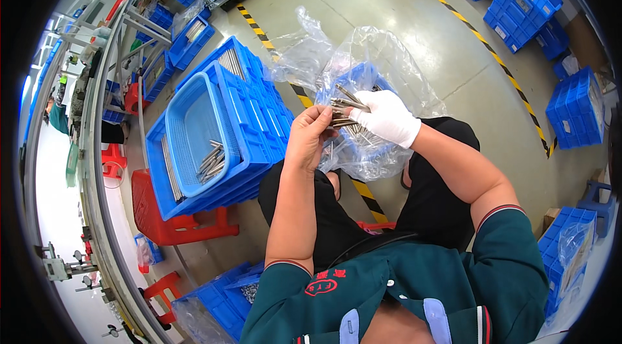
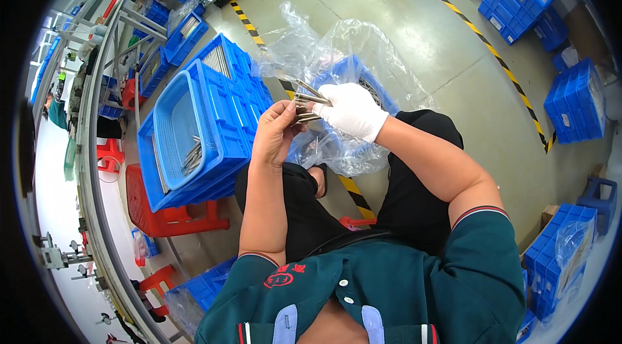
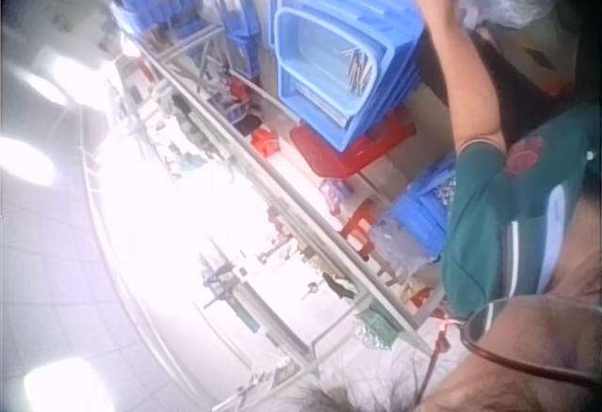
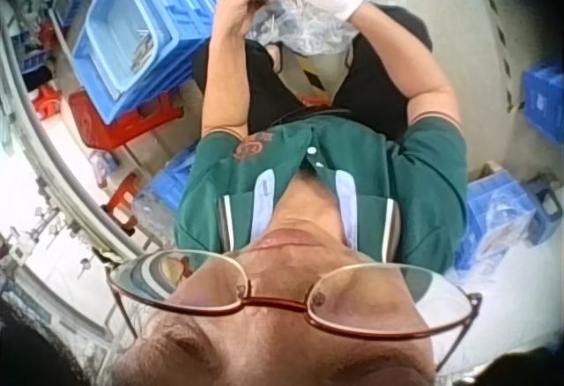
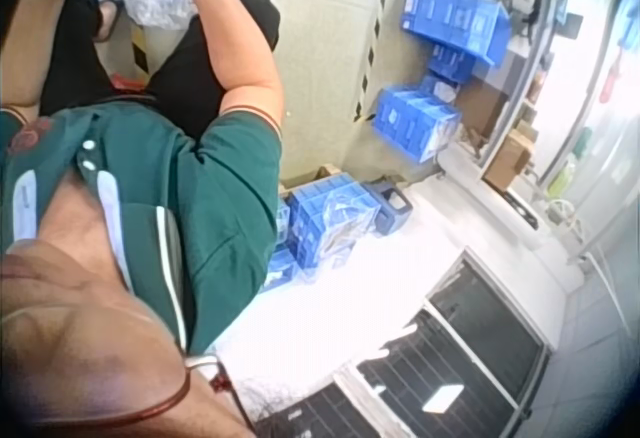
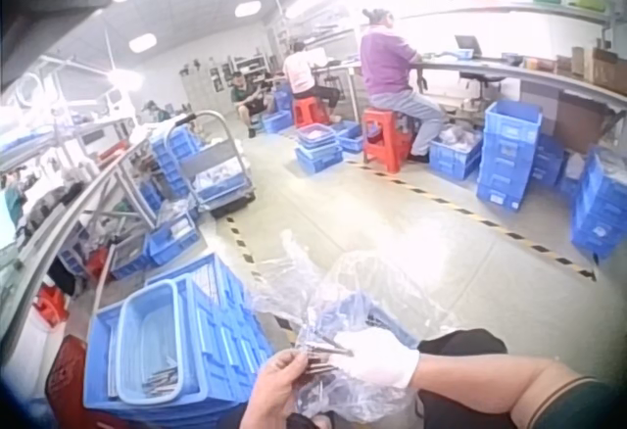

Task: The person sits on a low stool in a factory setting, handling small metal rods from a plastic bag. They pick up the rods, inspect them, and place them into a blue plastic bin. The person repeats this process, transferring the metal parts from the bag to the bin.

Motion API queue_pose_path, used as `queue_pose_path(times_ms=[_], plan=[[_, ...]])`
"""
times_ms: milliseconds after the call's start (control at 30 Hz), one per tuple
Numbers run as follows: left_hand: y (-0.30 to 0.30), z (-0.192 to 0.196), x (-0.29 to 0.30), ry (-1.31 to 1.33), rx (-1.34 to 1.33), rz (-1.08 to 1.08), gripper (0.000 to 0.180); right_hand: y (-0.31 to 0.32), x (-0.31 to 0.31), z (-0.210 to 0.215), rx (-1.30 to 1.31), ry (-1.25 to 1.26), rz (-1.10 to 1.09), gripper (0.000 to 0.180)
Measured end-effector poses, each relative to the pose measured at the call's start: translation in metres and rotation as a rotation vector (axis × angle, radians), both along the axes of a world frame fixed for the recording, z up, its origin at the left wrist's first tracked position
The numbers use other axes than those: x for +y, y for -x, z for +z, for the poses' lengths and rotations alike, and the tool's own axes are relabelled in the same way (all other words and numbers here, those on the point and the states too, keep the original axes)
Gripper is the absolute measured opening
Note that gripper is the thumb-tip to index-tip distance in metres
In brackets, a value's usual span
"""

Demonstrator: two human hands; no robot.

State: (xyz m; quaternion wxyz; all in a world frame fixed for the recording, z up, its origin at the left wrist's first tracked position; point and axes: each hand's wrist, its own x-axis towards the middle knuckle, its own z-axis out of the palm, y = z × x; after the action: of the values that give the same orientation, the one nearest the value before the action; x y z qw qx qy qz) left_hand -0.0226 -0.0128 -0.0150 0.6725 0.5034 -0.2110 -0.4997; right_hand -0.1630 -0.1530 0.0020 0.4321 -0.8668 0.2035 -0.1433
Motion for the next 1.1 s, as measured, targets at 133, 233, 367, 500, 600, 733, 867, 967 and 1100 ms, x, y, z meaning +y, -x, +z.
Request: queue_pose_path(times_ms=[133,233,367,500,600,733,867,967,1100], plan=[[-0.001,-0.002,0.002,0.026,0.217,-0.012,0.009,0.001,0.000,0.000,0.015,-0.004,0.019,0.032],[0.003,-0.010,0.001,0.075,0.372,-0.040,0.007,0.002,0.001,0.000,-0.058,-0.110,0.029,0.032],[0.008,-0.015,0.000,0.077,0.343,0.007,0.008,0.004,0.000,-0.002,-0.086,-0.102,0.022,0.033],[0.020,-0.005,-0.004,-0.013,-0.172,0.223,0.012,0.001,-0.002,0.003,0.028,-0.038,-0.002,0.033],[0.023,0.006,-0.004,0.031,-0.185,0.220,0.018,0.002,0.000,0.008,0.030,-0.062,-0.002,0.033],[0.018,0.007,-0.001,-0.018,-0.230,0.181,0.018,0.000,0.000,0.002,-0.011,-0.058,0.008,0.034],[0.015,0.009,0.001,-0.034,-0.282,0.204,0.017,0.000,0.000,0.003,0.018,-0.065,0.015,0.035],[0.007,0.006,0.002,-0.036,-0.307,0.272,0.018,0.001,-0.002,0.007,0.061,-0.074,0.017,0.036],[0.003,0.005,0.002,0.004,-0.223,0.230,0.021,0.000,-0.001,0.000,0.024,-0.113,0.041,0.039]])
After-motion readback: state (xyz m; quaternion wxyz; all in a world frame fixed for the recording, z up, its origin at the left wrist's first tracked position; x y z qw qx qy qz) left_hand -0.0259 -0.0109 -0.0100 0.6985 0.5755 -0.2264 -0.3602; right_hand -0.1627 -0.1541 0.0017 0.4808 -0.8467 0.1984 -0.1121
